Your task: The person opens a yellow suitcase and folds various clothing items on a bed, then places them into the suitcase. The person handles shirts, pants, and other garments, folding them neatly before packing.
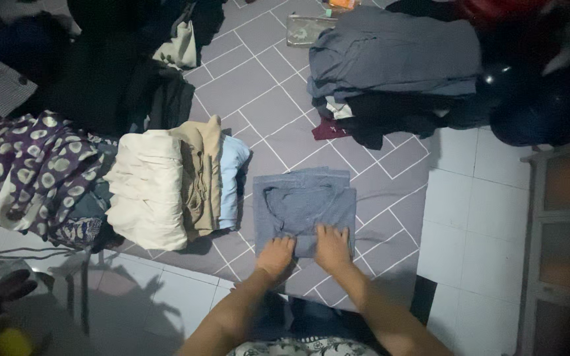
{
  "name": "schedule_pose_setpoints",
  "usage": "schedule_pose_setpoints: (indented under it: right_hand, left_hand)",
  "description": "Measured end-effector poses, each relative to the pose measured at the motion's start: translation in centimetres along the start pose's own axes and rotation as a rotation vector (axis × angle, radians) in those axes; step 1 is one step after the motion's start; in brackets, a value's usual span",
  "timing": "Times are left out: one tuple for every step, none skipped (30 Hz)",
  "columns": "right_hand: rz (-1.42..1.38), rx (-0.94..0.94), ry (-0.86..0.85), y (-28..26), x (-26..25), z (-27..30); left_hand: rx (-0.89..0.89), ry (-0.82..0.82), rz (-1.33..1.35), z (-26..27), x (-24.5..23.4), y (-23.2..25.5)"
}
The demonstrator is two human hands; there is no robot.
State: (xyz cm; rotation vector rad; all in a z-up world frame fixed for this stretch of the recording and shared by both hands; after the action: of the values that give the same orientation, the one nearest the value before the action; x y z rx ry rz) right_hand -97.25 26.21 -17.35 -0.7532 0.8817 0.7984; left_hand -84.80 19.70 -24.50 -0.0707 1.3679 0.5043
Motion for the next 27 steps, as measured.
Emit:
schedule_pose_setpoints:
  right_hand:
    - [0.114, -0.105, 0.148, -1.5, -1.0, 1.4]
    - [0.229, -0.210, 0.294, -2.8, -1.9, 2.9]
    - [0.139, -0.242, 0.321, -3.1, -1.9, 3.9]
    - [0.049, -0.274, 0.349, -3.5, -1.7, 5.0]
    - [-0.041, -0.305, 0.377, -3.6, -1.6, 5.5]
    - [0.020, -0.279, 0.356, -3.1, -1.0, 4.9]
    - [0.082, -0.252, 0.334, -2.5, -0.5, 3.9]
    - [0.142, -0.227, 0.312, -1.9, 0.0, 3.1]
    - [0.051, -0.223, 0.299, -1.1, 0.0, 2.3]
    - [-0.041, -0.220, 0.287, -0.4, -0.5, 1.2]
    - [-0.133, -0.217, 0.275, 0.0, -1.2, 0.1]
    - [-0.106, -0.176, 0.160, 0.2, -1.2, -1.3]
    - [-0.080, -0.132, 0.046, 0.4, -1.6, -2.6]
    - [-0.053, -0.086, -0.070, 0.5, -2.0, -3.4]
    - [-0.054, -0.056, -0.130, 0.4, -2.7, -3.9]
    - [-0.056, -0.026, -0.189, 0.4, -3.2, -4.4]
    - [-0.058, 0.004, -0.248, 0.4, -3.3, -4.7]
    - [-0.034, -0.014, -0.150, 0.0, -4.3, -4.8]
    - [-0.011, -0.031, -0.052, -0.5, -4.6, -4.3]
    - [0.012, -0.046, 0.044, -0.9, -4.6, -3.6]
    - [0.039, -0.080, 0.166, -1.4, -4.6, -2.5]
    - [0.067, -0.117, 0.292, -1.9, -4.6, -1.4]
    - [0.095, -0.154, 0.417, -2.2, -4.9, -0.8]
    - [0.135, -0.170, 0.448, -2.2, -4.4, -0.7]
    - [0.175, -0.187, 0.478, -2.3, -3.9, -0.7]
    - [0.216, -0.205, 0.512, -2.3, -3.7, -1.0]
    - [0.151, -0.205, 0.457, -1.6, -3.5, -2.2]
  left_hand:
    - [-0.007, -0.013, 0.037, -0.1, 0.5, -0.5]
    - [-0.034, -0.068, 0.111, -0.5, 1.0, -1.3]
    - [-0.061, -0.123, 0.184, -1.1, 0.9, -2.2]
    - [-0.088, -0.176, 0.256, -1.6, 0.3, -3.1]
    - [-0.107, -0.238, 0.267, -2.1, -1.0, -3.5]
    - [-0.125, -0.299, 0.279, -2.5, -2.5, -3.7]
    - [-0.144, -0.360, 0.291, -2.3, -3.8, -3.5]
    - [-0.163, -0.304, 0.314, -1.9, -5.8, -3.0]
    - [-0.183, -0.248, 0.338, -1.7, -7.4, -2.4]
    - [-0.204, -0.192, 0.358, -1.6, -8.8, -2.3]
    - [-0.131, -0.051, 0.274, -1.3, -10.6, -1.5]
    - [-0.054, 0.090, 0.189, -0.6, -11.8, -0.4]
    - [0.026, 0.229, 0.102, 0.2, -12.6, 0.7]
    - [0.053, 0.225, 0.051, 0.2, -11.8, 1.1]
    - [0.080, 0.222, 0.000, -0.3, -10.9, 1.2]
    - [0.107, 0.218, -0.053, -0.9, -9.9, 1.2]
    - [0.076, 0.198, -0.069, -1.5, -8.9, 0.5]
    - [0.046, 0.180, -0.084, -2.1, -8.0, -0.1]
    - [0.015, 0.161, -0.099, -2.8, -7.3, -0.8]
    - [-0.015, 0.091, -0.074, -3.7, -6.3, -1.5]
    - [-0.044, 0.020, -0.050, -4.9, -5.6, -2.4]
    - [-0.075, -0.048, -0.027, -6.1, -5.3, -3.4]
    - [-0.078, -0.068, 0.026, -7.0, -5.6, -4.3]
    - [-0.082, -0.092, 0.083, -7.6, -6.0, -5.1]
    - [-0.087, -0.117, 0.141, -7.9, -6.4, -5.6]
    - [-0.122, -0.148, 0.184, -8.2, -6.6, -6.1]
    - [-0.158, -0.179, 0.228, -8.5, -6.7, -6.4]
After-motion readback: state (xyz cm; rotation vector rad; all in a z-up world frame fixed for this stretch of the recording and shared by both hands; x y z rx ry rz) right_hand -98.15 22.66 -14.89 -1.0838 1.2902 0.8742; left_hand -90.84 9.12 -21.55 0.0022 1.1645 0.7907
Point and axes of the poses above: each hand's wrist, its own z-axis away from the middle knuckle, its own x-axis out of the palm, y = z × x, the point moved 9 cm from there along -z, towards the middle knuckle, and after that the axes turned 3 degrees about -y, right-handed, at the moved point
